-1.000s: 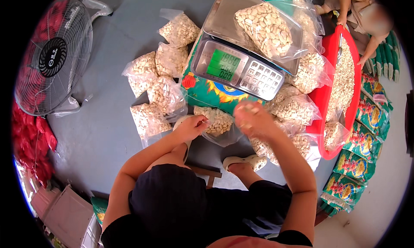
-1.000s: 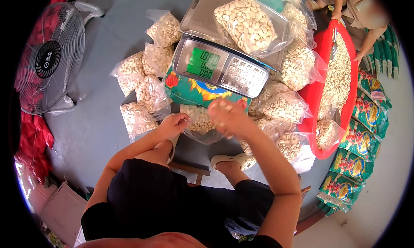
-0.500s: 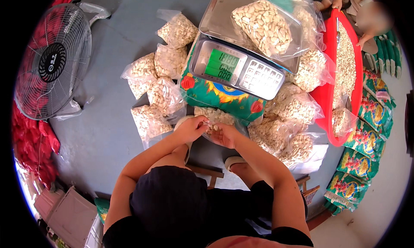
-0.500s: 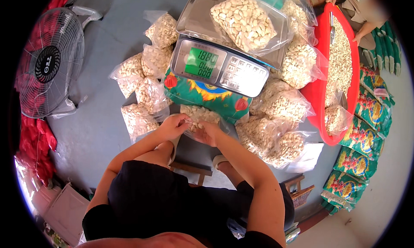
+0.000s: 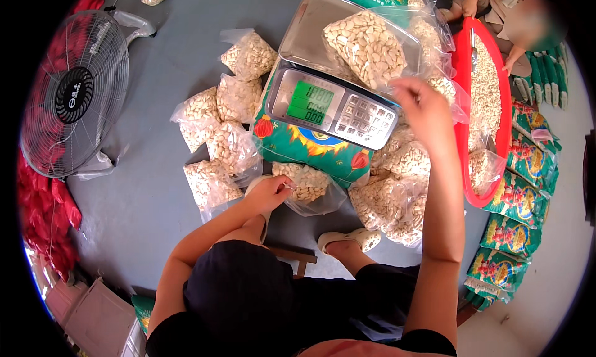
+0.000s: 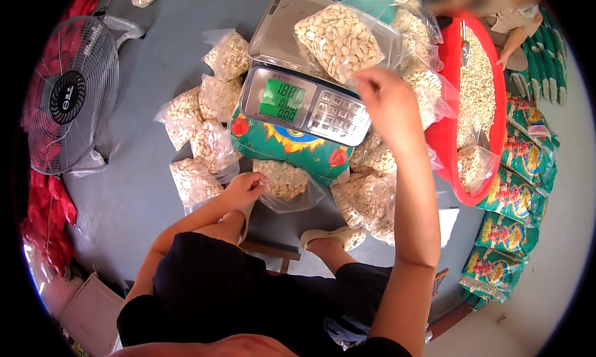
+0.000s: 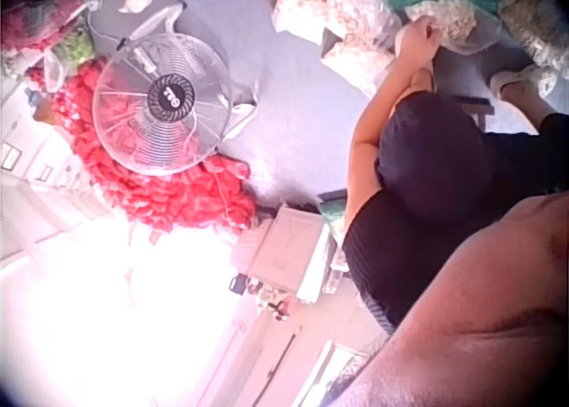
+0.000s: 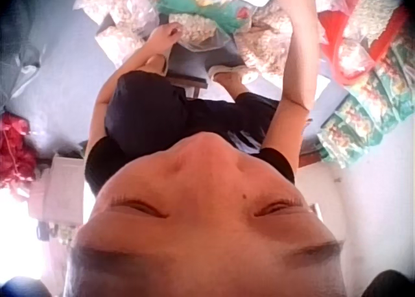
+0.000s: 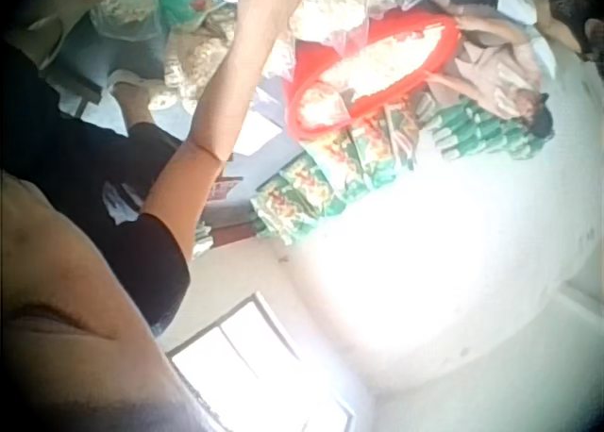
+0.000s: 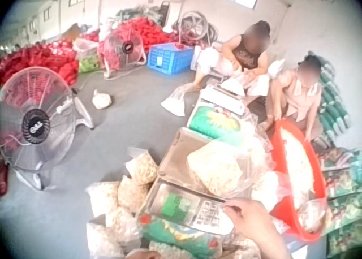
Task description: The person scoops grains from a red basin into clear plastic bags, places each bag on a digital scale to measure weight, and sets the filled bags aside. The process is repeated multiple times with consistent handling of the scoop, scale, and bags.
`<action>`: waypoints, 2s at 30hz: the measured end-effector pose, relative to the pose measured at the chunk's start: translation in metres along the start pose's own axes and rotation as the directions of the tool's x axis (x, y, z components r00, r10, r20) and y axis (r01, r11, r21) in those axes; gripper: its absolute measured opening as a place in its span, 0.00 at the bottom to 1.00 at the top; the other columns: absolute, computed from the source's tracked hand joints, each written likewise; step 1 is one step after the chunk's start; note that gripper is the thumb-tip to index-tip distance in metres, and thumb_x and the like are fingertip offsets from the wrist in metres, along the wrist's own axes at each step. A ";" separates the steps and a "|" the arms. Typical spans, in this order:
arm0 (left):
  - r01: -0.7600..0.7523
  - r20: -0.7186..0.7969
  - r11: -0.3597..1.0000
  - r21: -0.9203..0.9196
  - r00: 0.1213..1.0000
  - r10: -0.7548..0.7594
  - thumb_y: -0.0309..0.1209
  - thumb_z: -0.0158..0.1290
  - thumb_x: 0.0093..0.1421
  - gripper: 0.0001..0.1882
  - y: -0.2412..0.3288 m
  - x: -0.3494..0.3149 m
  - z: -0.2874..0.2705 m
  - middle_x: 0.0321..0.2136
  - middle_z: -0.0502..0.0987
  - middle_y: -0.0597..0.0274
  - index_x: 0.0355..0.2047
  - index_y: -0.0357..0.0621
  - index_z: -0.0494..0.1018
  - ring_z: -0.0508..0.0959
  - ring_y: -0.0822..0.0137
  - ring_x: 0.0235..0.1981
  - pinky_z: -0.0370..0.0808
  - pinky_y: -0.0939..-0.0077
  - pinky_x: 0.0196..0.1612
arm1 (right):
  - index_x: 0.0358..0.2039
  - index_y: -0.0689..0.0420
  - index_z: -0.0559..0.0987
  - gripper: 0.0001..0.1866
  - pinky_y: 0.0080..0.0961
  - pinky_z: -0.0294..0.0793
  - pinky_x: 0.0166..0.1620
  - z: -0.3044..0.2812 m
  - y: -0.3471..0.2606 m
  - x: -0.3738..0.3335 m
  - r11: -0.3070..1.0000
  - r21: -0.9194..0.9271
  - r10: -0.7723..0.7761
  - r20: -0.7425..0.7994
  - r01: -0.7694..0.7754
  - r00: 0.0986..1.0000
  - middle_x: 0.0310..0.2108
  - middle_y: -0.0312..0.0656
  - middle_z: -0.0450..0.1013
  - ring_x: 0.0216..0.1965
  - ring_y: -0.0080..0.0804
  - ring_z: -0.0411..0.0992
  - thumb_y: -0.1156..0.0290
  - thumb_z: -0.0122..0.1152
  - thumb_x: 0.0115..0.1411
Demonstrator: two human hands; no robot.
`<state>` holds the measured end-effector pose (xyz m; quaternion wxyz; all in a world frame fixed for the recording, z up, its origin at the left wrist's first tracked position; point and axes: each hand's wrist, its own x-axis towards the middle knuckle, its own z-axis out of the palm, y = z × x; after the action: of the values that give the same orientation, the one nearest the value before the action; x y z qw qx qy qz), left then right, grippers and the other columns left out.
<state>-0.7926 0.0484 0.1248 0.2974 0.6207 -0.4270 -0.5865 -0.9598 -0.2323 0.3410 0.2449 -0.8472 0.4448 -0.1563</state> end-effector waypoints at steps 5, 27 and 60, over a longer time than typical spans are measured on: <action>-0.010 0.031 0.999 0.045 0.999 0.008 0.32 0.52 0.60 0.10 0.002 0.004 0.002 0.18 0.72 0.63 0.40 0.44 0.74 0.71 0.69 0.19 0.67 0.72 0.25 | 0.43 0.57 0.80 0.13 0.37 0.75 0.47 0.001 0.040 0.095 0.900 -0.436 0.044 0.060 -0.013 0.997 0.40 0.50 0.78 0.43 0.46 0.76 0.74 0.54 0.58; -0.009 -0.002 1.000 -0.016 1.000 0.009 0.33 0.51 0.61 0.10 -0.015 0.003 0.002 0.19 0.72 0.63 0.39 0.41 0.75 0.70 0.71 0.20 0.68 0.74 0.26 | 0.43 0.63 0.71 0.17 0.26 0.63 0.19 0.015 0.046 0.120 0.890 0.258 0.398 -0.039 -0.375 0.917 0.24 0.41 0.70 0.19 0.28 0.66 0.59 0.51 0.66; 0.065 0.013 0.994 -0.089 0.998 -0.065 0.33 0.52 0.62 0.10 -0.017 0.010 0.010 0.17 0.71 0.67 0.39 0.40 0.74 0.69 0.75 0.18 0.66 0.76 0.23 | 0.40 0.55 0.79 0.15 0.15 0.56 0.14 0.064 0.037 -0.059 0.193 0.754 0.160 0.607 -0.628 0.778 0.16 0.31 0.65 0.12 0.15 0.56 0.60 0.48 0.69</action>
<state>-0.8003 0.0490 0.1044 0.3035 0.6175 -0.3814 -0.6174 -0.9873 -0.1833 0.2648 0.8033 -0.4038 0.4157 -0.1373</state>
